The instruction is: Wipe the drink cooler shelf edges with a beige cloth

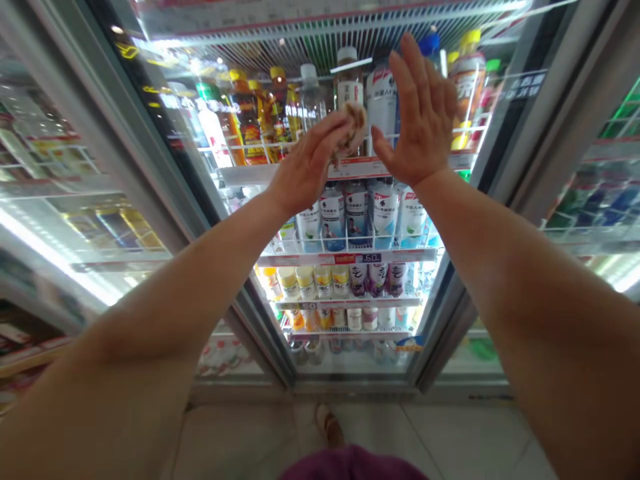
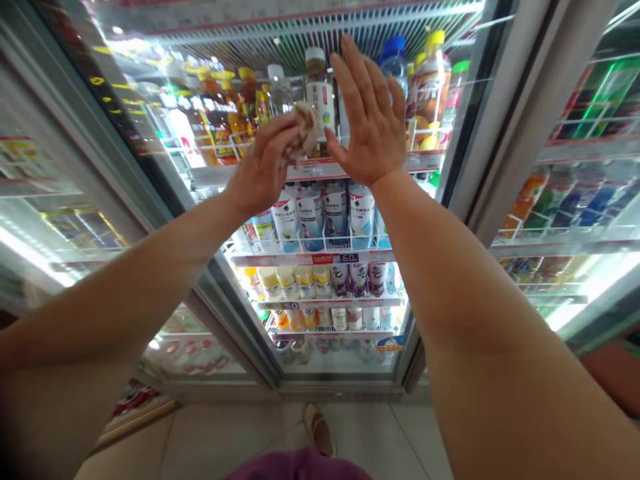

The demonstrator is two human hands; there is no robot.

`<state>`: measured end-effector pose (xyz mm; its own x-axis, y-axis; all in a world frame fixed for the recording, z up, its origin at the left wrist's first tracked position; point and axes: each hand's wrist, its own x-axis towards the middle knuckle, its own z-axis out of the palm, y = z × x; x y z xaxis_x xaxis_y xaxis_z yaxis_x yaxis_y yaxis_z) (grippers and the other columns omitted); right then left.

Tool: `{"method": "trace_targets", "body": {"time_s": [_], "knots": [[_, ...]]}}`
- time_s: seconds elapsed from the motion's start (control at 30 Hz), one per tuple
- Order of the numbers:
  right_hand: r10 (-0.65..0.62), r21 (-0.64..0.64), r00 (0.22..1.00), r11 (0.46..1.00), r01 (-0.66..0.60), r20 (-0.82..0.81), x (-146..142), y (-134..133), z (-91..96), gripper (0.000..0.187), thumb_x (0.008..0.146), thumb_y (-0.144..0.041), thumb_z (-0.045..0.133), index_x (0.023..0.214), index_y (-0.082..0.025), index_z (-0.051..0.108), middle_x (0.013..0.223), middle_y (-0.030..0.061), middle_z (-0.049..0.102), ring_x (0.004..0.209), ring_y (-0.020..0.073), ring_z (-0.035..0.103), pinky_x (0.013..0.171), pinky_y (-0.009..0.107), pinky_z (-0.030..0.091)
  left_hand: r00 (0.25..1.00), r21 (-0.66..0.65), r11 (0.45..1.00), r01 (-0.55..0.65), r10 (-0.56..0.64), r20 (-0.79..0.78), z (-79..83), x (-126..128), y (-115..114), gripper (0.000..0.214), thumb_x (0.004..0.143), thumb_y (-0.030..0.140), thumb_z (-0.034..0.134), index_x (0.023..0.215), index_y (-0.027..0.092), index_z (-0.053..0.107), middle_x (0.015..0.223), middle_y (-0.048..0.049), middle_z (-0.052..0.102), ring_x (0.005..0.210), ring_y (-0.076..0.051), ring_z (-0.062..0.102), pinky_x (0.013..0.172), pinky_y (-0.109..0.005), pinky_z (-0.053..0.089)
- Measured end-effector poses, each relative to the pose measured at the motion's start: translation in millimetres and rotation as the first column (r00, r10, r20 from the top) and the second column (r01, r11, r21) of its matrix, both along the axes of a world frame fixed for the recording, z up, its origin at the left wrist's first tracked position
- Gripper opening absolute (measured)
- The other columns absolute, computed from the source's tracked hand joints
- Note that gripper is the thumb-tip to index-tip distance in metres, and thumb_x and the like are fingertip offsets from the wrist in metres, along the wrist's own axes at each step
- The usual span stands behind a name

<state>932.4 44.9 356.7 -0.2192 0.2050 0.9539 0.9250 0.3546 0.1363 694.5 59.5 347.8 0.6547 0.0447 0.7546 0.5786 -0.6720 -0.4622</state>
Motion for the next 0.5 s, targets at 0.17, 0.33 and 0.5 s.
{"method": "trace_targets", "body": {"time_s": [0.17,0.33,0.5], "knots": [[0.019,-0.019,0.999,1.000,-0.019,0.033,0,-4,0.5,0.075,0.093,-0.067,0.026,0.158,-0.030,0.021,0.166,-0.0025,0.021,0.153,0.0205,0.020,0.123,0.046,0.022,0.998,-0.093,0.995,0.035,-0.031,0.048,29.8,20,-1,0.040,0.105,0.046,0.027,0.136,0.036,0.050,0.148,0.0022,0.048,0.145,-0.024,0.033,0.123,-0.050,0.028],[-0.015,-0.020,1.000,1.000,0.016,0.014,-2,-6,-0.5,0.065,0.097,-0.062,0.020,0.155,-0.034,0.027,0.165,-0.0048,0.025,0.152,0.0186,0.023,0.124,0.044,0.020,0.999,-0.124,0.992,-0.026,0.029,0.022,38.5,42,1,0.040,0.107,0.045,0.026,0.131,0.035,0.057,0.144,0.0069,0.054,0.143,-0.021,0.033,0.126,-0.050,0.020],[0.066,-0.018,0.995,0.998,-0.065,0.072,1,1,-2.3,0.061,0.100,-0.050,0.019,0.156,-0.028,0.025,0.163,-0.0016,0.031,0.150,0.0210,0.025,0.123,0.048,0.016,0.997,-0.118,0.993,-0.008,0.017,0.076,36.8,48,-10,0.041,0.104,0.045,0.029,0.135,0.034,0.052,0.151,0.0046,0.045,0.141,-0.019,0.039,0.122,-0.042,0.031]]}}
